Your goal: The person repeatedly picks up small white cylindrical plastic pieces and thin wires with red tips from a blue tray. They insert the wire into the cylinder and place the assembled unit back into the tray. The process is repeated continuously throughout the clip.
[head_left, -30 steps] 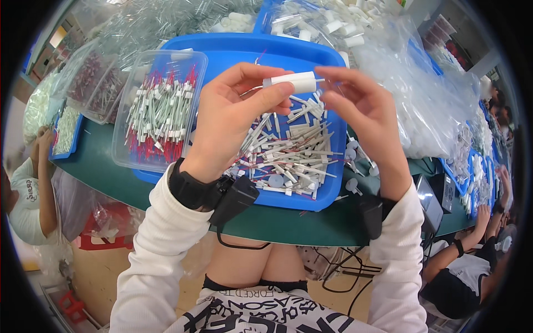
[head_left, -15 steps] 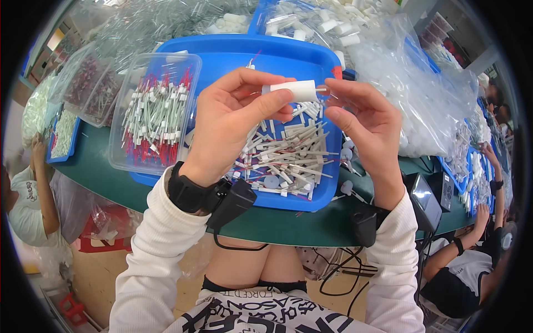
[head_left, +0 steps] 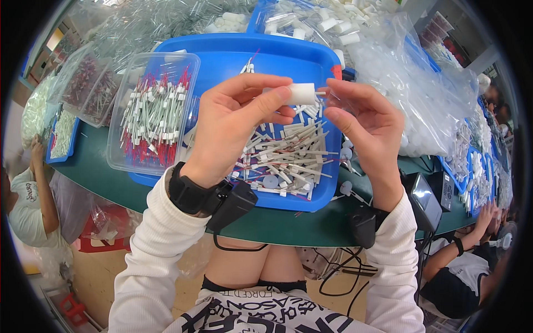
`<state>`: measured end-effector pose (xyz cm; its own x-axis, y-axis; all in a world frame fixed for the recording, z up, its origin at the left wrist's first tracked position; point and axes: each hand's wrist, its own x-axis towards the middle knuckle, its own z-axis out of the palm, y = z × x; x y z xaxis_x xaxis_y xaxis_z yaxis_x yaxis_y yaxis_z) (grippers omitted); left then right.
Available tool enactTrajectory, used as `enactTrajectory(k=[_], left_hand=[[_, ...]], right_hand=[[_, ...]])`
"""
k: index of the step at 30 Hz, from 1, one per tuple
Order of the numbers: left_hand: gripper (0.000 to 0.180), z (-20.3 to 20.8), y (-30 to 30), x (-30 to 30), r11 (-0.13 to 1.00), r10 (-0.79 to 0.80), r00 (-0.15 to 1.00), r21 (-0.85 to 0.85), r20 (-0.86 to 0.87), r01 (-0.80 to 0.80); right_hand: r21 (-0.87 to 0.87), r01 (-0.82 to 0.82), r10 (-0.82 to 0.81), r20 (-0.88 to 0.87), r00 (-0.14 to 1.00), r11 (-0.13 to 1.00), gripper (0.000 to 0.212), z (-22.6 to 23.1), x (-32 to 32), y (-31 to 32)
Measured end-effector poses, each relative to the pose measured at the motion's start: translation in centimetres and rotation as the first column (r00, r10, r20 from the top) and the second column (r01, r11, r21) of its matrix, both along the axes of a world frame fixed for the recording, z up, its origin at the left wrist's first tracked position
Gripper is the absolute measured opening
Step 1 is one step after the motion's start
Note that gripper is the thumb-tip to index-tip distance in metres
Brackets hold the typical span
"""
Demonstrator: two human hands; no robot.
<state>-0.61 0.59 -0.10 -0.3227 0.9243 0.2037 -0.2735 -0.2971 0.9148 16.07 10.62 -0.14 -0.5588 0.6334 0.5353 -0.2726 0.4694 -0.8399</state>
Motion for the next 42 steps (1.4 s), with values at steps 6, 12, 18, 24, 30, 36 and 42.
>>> enactTrajectory(k=[6,12,18,24,30,36,42], left_hand=[[0.022,0.1,0.1,0.2,1.0,-0.002,0.999,0.004,0.032,0.002],[0.022,0.1,-0.1,0.1,1.0,-0.02,0.998,-0.021,-0.068,0.018],[0.023,0.9,-0.4,-1.1,0.979,-0.161,0.964,-0.156,-0.21,0.13],[0.022,0.8,-0.2,-0.7,0.989,-0.094,0.981,-0.125,-0.168,0.073],[0.019,0.3,-0.2,-0.9,0.999,-0.023,0.981,-0.051,-0.194,0.013],[0.018,0.3,-0.3,0.0,1.0,0.017,0.981,0.004,-0.191,-0.016],[0.018,0.2,-0.2,0.4,0.993,0.095,0.969,0.093,-0.226,-0.075]], right_hand=[[0.053,0.008,-0.01,0.056,0.998,0.999,0.028,-0.1,0.2,0.2],[-0.042,0.029,-0.029,-0.004,1.0,0.999,0.027,0.0,-0.2,-0.7],[0.231,0.018,-0.049,0.131,0.99,0.973,0.027,-0.5,0.4,-0.3],[0.016,0.013,-0.015,0.161,0.987,1.0,0.026,0.0,0.1,-1.1],[-0.089,-0.017,0.023,0.061,0.998,0.996,0.025,-0.1,0.3,-0.9],[-0.084,-0.075,0.076,0.012,0.997,0.994,0.025,0.0,-0.1,-1.5],[-0.21,-0.102,0.104,-0.001,0.995,0.972,0.025,0.0,0.1,-1.6]])
